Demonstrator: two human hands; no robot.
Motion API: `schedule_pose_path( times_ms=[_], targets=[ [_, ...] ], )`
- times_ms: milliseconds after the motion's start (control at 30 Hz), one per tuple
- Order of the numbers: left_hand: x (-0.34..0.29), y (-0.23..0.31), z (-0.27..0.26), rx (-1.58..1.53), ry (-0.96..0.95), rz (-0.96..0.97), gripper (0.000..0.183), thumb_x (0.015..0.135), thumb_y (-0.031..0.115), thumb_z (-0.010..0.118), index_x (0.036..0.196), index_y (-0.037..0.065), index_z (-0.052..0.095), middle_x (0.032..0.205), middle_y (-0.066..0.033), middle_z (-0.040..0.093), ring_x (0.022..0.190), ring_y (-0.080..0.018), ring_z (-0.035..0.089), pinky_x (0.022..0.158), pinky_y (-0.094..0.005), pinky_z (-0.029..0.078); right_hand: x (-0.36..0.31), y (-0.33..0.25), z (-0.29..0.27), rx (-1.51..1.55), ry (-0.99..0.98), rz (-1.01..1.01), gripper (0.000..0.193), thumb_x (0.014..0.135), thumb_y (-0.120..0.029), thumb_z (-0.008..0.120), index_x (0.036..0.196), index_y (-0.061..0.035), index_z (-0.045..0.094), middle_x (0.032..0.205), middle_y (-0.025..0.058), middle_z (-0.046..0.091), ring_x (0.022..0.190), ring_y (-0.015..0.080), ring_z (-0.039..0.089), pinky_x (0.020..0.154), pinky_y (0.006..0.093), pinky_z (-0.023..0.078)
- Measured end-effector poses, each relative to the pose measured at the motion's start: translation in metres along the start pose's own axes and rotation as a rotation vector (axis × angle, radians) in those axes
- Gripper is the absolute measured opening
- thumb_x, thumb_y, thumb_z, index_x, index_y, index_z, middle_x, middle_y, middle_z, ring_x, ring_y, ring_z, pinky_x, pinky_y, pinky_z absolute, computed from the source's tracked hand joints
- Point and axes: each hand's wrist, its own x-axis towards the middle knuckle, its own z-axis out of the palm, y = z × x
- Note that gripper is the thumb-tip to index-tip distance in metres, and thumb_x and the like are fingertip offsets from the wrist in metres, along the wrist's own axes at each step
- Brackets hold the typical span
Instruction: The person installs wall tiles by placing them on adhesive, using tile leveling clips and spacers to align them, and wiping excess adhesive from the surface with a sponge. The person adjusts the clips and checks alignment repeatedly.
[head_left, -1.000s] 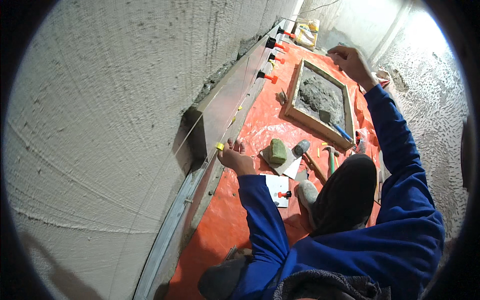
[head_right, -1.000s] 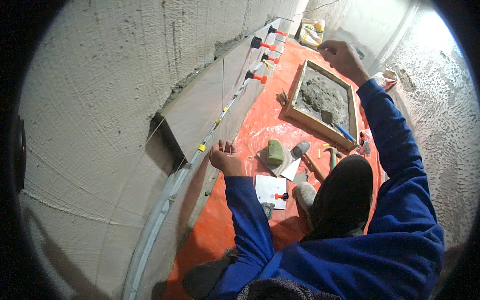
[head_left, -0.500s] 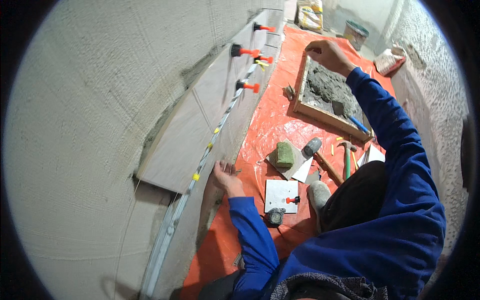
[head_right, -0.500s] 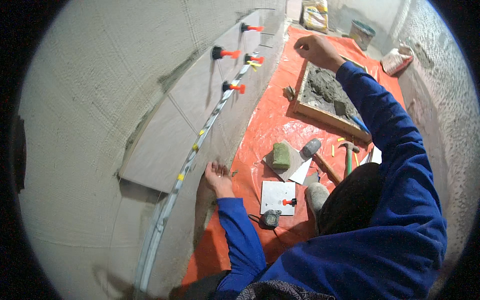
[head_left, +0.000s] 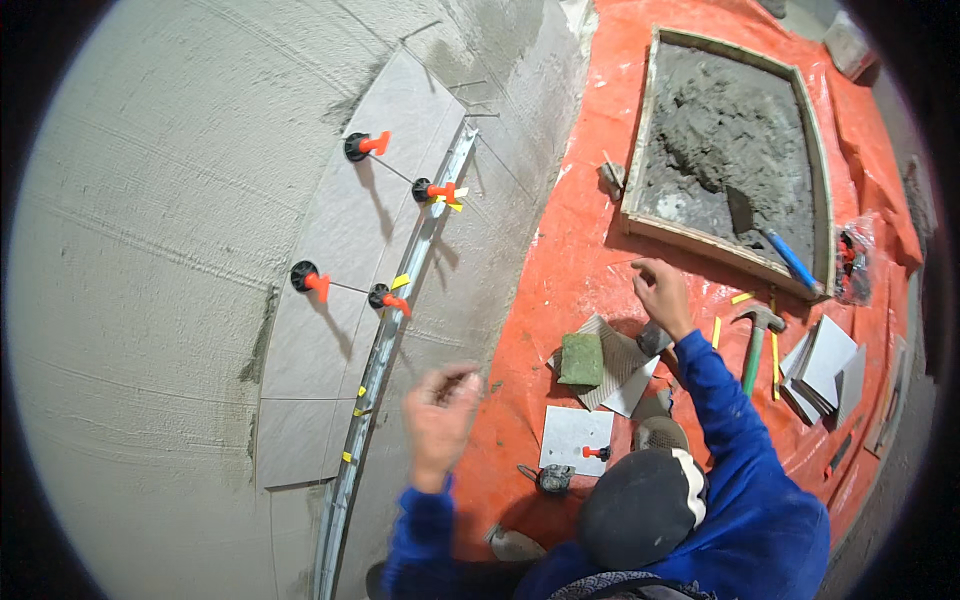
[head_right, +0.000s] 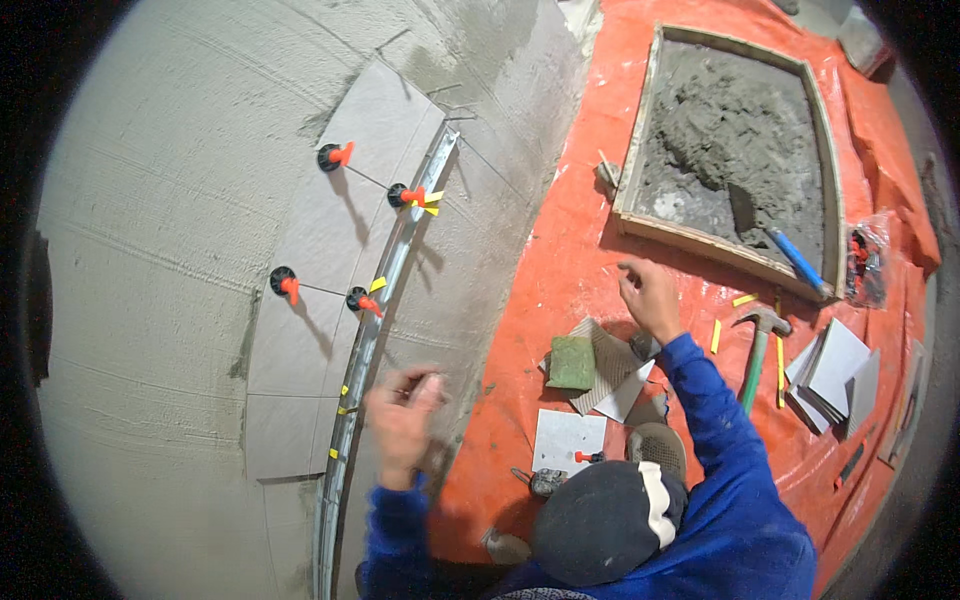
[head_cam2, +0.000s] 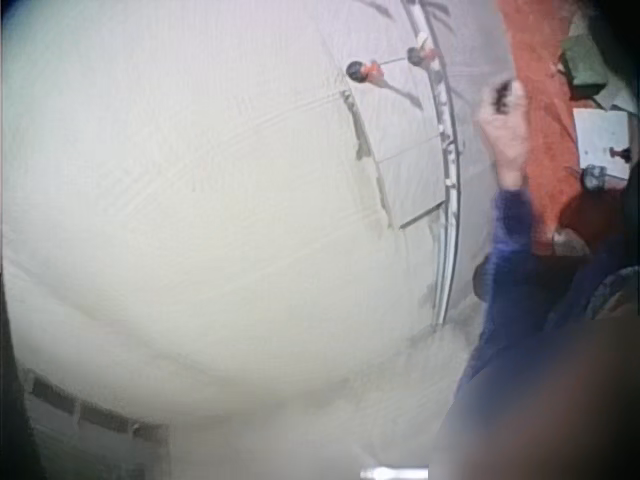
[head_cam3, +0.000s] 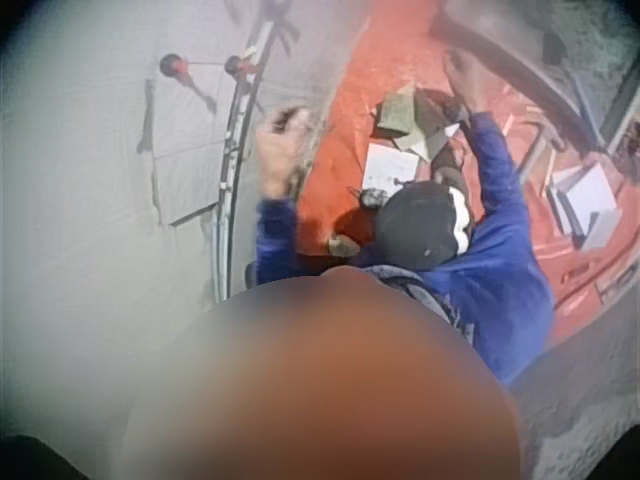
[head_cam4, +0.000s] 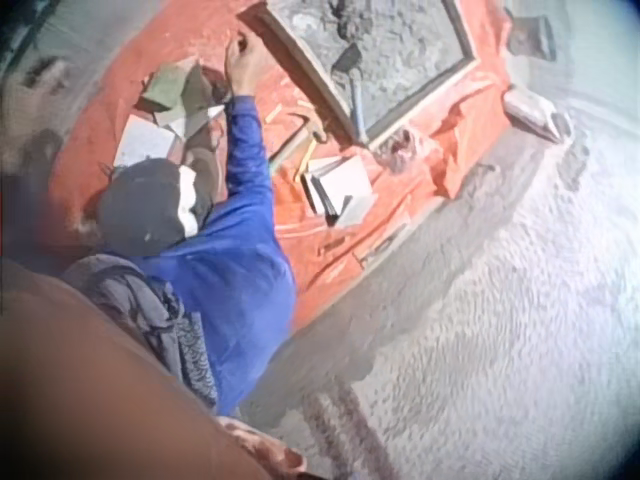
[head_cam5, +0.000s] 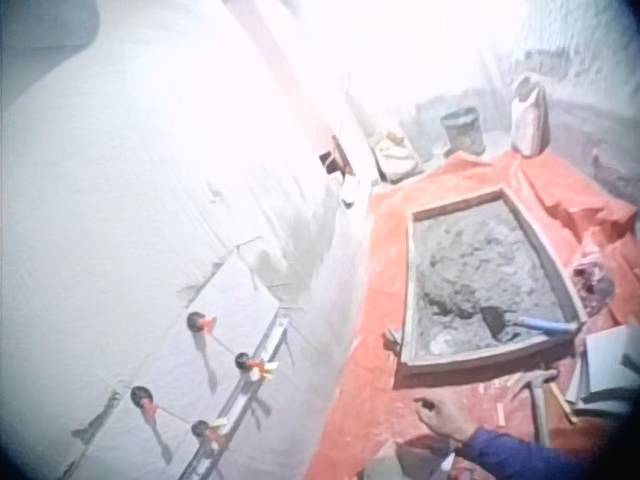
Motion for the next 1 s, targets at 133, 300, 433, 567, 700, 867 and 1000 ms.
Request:
schedule_pose_path(
  times_ms=[133, 300, 433, 567, 700, 867, 1000],
  targets=[
    [0.072, 0.116, -0.038, 0.314, 0.079, 0.303, 0.02, 0.087, 0.014, 0.069, 0.098, -0.002, 0.069, 0.079, -0.0024, 0.064, 0.069, -0.0101, 0.057, 0.065, -0.025, 0.047, -0.042, 0.042, 0.023, -0.083, -0.044, 0.033, 0.023, 0.079, -0.012, 0.069, 0.101, -0.0072, 0.068, 0.089, 0.012, 0.062, 0.084, 0.0313, 0.059, 0.075, 0.042, 0.047],
    [0.194, 0.208, -0.039, 0.663, 0.059, 0.402, 0.036, 0.089, 0.029, 0.067, 0.106, -0.002, 0.069, 0.083, -0.0036, 0.065, 0.067, -0.0074, 0.054, 0.057, -0.022, 0.042, -0.056, 0.049, 0.028, -0.123, -0.071, -0.036, 0.023, 0.077, -0.011, 0.069, 0.1, -0.0065, 0.068, 0.09, 0.0117, 0.061, 0.085, 0.032, 0.058, 0.076, 0.0432, 0.046],
    [0.261, 0.233, -0.027, 0.801, 0.031, 0.317, 0.041, 0.089, 0.032, 0.067, 0.114, 0.0, 0.068, 0.082, -0.0051, 0.066, 0.061, -0.0076, 0.054, 0.051, -0.0228, 0.041, -0.058, 0.049, 0.027, -0.127, -0.065, -0.018, 0.022, 0.076, -0.012, 0.069, 0.097, -0.0063, 0.068, 0.087, 0.0113, 0.062, 0.084, 0.0319, 0.059, 0.077, 0.0431, 0.045],
    [0.3, 0.233, -0.018, 0.82, -0.001, 0.158, 0.038, 0.088, 0.026, 0.067, 0.116, 0.001, 0.068, 0.075, -0.004, 0.063, 0.05, -0.0081, 0.05, 0.044, -0.0238, 0.039, -0.059, 0.05, 0.027, -0.149, -0.08, -0.032, 0.019, 0.077, -0.013, 0.068, 0.095, -0.0067, 0.067, 0.086, 0.0109, 0.063, 0.083, 0.0317, 0.059, 0.077, 0.0429, 0.045],
    [0.317, 0.229, -0.015, 0.876, -0.008, 0.101, 0.034, 0.088, 0.021, 0.066, 0.117, 0.002, 0.068, 0.068, -0.0022, 0.059, 0.046, -0.0075, 0.048, 0.041, -0.0235, 0.037, -0.059, 0.051, 0.029, -0.172, -0.08, -0.032, 0.017, 0.077, -0.014, 0.068, 0.093, -0.0077, 0.067, 0.085, 0.0107, 0.063, 0.082, 0.031, 0.059, 0.076, 0.0426, 0.045],
    [0.325, 0.231, -0.015, 0.88, -0.061, 0.115, 0.035, 0.089, 0.022, 0.066, 0.119, 0.004, 0.068, 0.066, -0.0008, 0.057, 0.045, -0.0066, 0.045, 0.04, -0.0234, 0.036, -0.061, 0.051, 0.03, -0.182, -0.06, -0.034, 0.016, 0.078, -0.015, 0.068, 0.093, -0.0086, 0.067, 0.083, 0.0104, 0.063, 0.081, 0.0304, 0.059, 0.075, 0.0423, 0.045],
    [0.332, 0.23, -0.013, 0.809, -0.069, 0.15, 0.037, 0.088, 0.021, 0.067, 0.122, 0.006, 0.068, 0.065, 0.0014, 0.056, 0.043, -0.0056, 0.042, 0.038, -0.0235, 0.033, -0.06, 0.051, 0.029, -0.194, -0.098, -0.016, 0.016, 0.079, -0.015, 0.069, 0.093, -0.007, 0.068, 0.086, 0.0108, 0.064, 0.083, 0.0305, 0.06, 0.076, 0.0417, 0.045]
  ],
)
